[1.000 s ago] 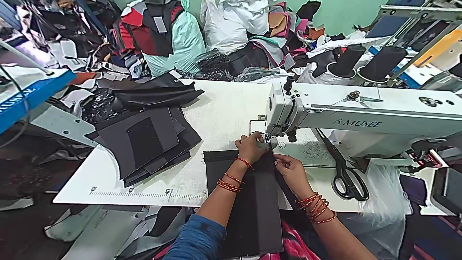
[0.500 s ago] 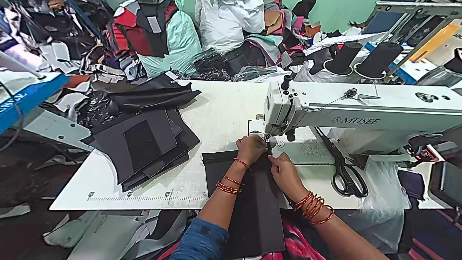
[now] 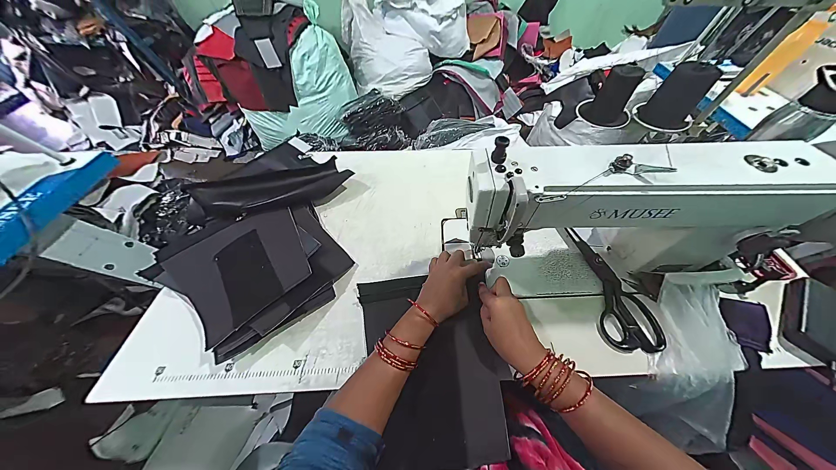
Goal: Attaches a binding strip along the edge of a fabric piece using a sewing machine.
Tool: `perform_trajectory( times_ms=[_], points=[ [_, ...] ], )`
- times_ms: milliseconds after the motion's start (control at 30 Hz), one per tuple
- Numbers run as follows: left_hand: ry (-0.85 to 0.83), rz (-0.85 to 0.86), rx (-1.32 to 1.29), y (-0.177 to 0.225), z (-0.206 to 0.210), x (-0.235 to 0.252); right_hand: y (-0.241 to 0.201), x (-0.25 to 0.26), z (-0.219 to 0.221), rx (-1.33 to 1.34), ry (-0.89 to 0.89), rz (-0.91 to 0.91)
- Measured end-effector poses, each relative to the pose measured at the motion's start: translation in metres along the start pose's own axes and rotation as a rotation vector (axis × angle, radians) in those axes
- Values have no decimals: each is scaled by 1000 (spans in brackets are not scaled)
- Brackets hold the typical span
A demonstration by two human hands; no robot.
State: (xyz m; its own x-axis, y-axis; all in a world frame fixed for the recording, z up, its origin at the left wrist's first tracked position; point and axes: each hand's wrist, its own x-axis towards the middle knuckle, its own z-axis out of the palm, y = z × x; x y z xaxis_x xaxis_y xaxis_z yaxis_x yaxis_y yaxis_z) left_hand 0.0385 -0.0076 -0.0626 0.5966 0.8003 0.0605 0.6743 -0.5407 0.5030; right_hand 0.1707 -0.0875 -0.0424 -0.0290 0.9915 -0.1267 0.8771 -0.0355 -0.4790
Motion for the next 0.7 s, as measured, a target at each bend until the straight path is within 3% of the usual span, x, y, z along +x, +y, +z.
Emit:
perform_trajectory(
  times_ms=[100, 267, 700],
  points=[
    [-16, 66, 90, -1, 3, -1, -1, 1, -1, -10, -22, 10],
    [102, 166, -5, -8, 6, -4, -3, 1, -2, -16, -39, 18],
    [108, 102, -34, -3, 4, -3, 0, 3, 3, 1, 68, -21]
  ],
)
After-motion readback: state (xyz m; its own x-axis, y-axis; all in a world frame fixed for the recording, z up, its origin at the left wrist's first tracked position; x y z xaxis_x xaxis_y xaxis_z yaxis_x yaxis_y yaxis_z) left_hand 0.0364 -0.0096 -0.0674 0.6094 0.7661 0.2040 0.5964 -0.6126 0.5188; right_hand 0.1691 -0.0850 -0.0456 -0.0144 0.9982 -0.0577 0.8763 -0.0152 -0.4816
